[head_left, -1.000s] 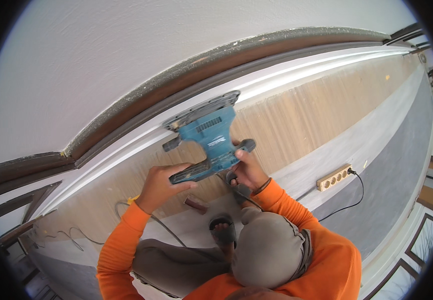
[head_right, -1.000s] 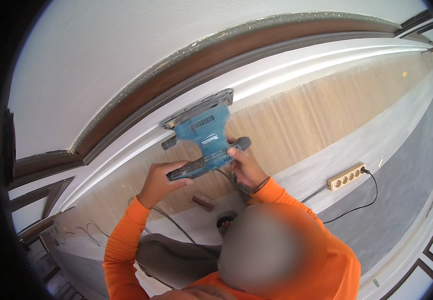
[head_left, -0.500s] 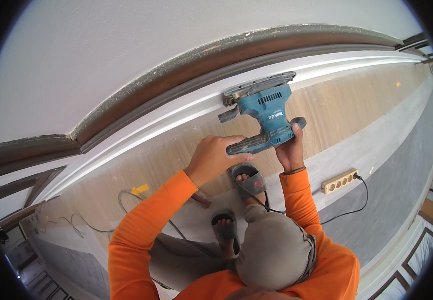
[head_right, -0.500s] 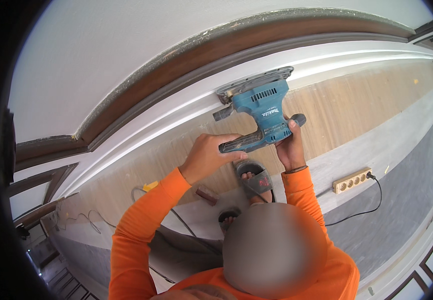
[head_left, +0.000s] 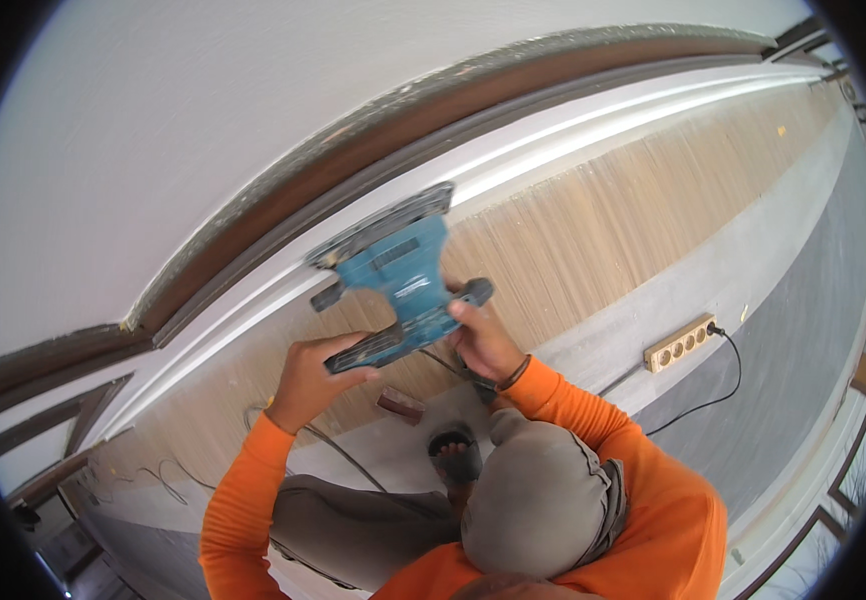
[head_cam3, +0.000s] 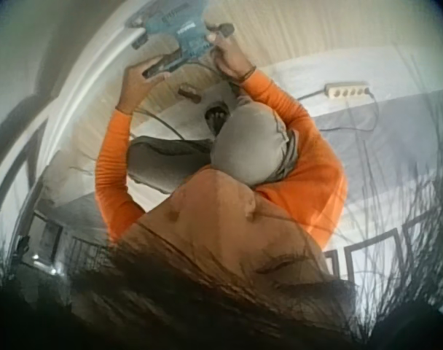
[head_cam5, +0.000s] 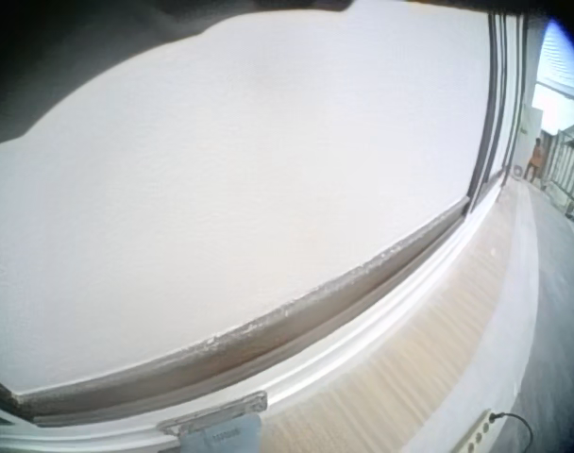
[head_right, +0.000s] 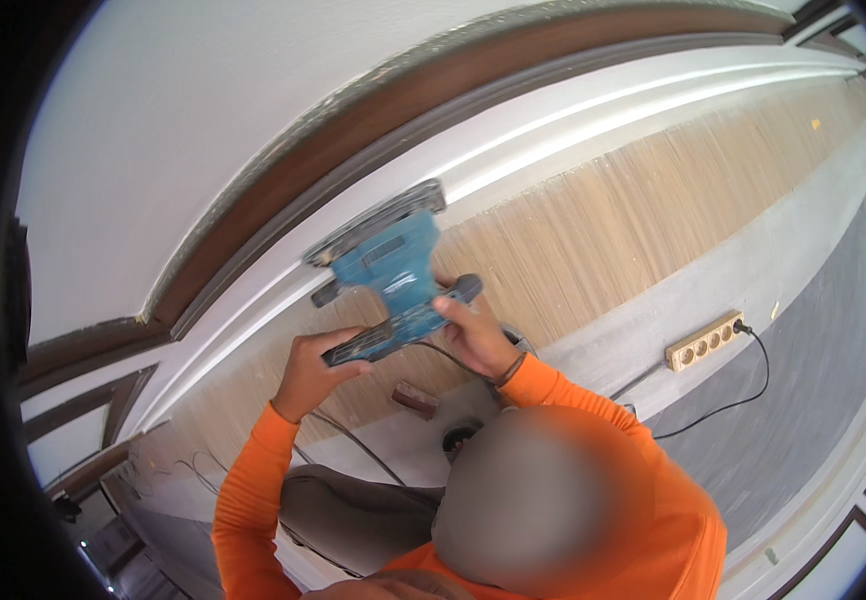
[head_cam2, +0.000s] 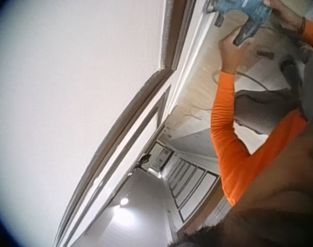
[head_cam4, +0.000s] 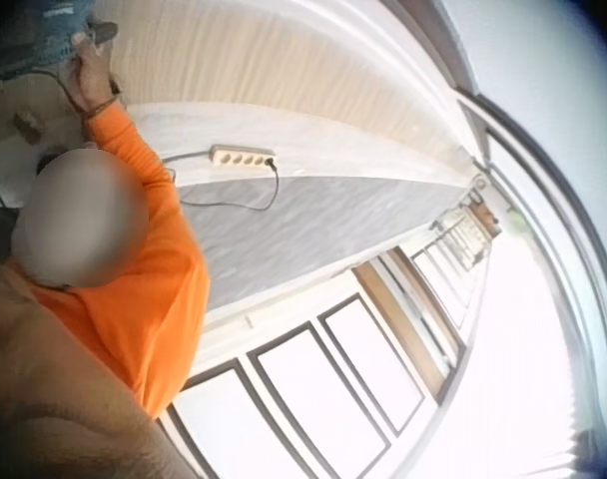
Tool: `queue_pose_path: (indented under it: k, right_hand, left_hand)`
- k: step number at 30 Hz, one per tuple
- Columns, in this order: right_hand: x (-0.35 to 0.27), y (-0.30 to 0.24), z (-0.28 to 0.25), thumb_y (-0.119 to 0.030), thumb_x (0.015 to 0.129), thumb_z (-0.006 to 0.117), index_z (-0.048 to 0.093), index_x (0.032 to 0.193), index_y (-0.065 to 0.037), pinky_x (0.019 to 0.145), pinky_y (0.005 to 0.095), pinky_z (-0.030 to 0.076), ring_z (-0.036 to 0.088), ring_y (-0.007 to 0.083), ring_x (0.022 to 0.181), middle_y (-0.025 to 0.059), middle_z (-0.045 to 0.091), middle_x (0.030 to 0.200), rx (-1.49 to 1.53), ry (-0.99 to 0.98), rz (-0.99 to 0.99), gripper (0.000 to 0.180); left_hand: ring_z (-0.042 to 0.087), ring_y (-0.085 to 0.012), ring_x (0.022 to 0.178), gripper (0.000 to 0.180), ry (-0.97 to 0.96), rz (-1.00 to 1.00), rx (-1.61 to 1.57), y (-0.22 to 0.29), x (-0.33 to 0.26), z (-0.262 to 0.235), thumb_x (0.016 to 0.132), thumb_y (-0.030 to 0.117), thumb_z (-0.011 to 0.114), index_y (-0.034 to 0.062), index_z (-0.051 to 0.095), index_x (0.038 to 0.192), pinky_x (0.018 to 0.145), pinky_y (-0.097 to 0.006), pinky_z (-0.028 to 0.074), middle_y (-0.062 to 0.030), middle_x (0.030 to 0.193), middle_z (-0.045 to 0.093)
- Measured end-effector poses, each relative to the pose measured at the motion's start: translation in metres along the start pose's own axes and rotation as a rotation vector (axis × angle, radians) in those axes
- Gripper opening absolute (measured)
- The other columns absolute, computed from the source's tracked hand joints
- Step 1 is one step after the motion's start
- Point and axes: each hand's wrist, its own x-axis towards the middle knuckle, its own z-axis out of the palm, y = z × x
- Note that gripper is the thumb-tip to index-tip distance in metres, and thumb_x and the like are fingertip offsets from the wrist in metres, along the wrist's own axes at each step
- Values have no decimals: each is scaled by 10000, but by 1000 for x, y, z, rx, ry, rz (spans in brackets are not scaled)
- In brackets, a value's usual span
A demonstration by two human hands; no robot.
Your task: The person coils a power cord and plugs an electric sander into a power strip. They then sit on the floor and use the sander to smooth a section of light-colored wooden flooring, moving the tool back and forth along the grain.
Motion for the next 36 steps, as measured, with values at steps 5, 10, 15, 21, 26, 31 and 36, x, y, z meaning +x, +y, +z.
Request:
queue_pose_path:
  k: [5, 10, 15, 21, 26, 31, 36]
  right_hand:
    - [3, 1, 13, -269, 917, 801, 290, 1565, 95, 1117, 403, 492, 572, 220, 1303, 164, 530, 1443, -18, -114, 111, 901]
    - [2, -3, -5, -332, 888, 816, 355, 1533, 90, 1114, 409, 483, 594, 233, 1275, 173, 560, 1429, -74, 12, 48, 898]
    - [-3, -50, -39, -465, 867, 798, 400, 1514, 64, 1111, 434, 468, 602, 258, 1269, 159, 598, 1390, -162, 135, -129, 926]
    - [-7, -90, -71, -500, 840, 807, 447, 1501, 5, 1121, 453, 457, 594, 283, 1289, 140, 585, 1423, -89, 170, -202, 907]
    - [-45, -71, -80, -486, 770, 859, 415, 1520, 63, 1124, 408, 463, 589, 260, 1292, 152, 584, 1411, -96, 150, -157, 1030]
    - [-48, -25, -106, -422, 811, 836, 408, 1530, 43, 1113, 417, 472, 595, 264, 1281, 154, 587, 1405, -56, 159, 20, 958]
    - [-26, 5, -101, -403, 873, 787, 325, 1574, 38, 1145, 452, 446, 580, 275, 1305, 170, 567, 1431, -34, 149, 96, 948]
  left_hand:
    - [741, -183, 782, 511, 9, 2, -3, -16, -12, -6, 779, 238, 915, -15, 742, 1188, 746, -300, 570, -171, 942, 769]
    - [745, -212, 760, 512, 14, 42, 20, -7, 2, 4, 787, 254, 913, -9, 739, 1191, 732, -303, 572, -166, 931, 767]
    - [757, -238, 785, 499, 25, 117, 47, 29, 48, 42, 803, 276, 904, -3, 741, 1183, 739, -315, 576, -175, 942, 768]
    - [773, -286, 864, 495, 58, 159, 97, 53, 79, 76, 810, 278, 900, -12, 738, 1178, 768, -339, 588, -196, 1006, 773]
    - [764, -322, 874, 555, 42, 186, 155, 48, 48, 95, 793, 342, 901, 4, 733, 1199, 779, -369, 591, -194, 1013, 766]
    - [748, -345, 855, 584, -83, -3, 79, 3, 28, 110, 776, 414, 901, 12, 736, 1166, 779, -391, 580, -188, 976, 761]
    - [739, -339, 821, 544, -83, -49, 164, -41, 27, 103, 792, 420, 887, 28, 739, 1139, 758, -391, 571, -179, 941, 756]
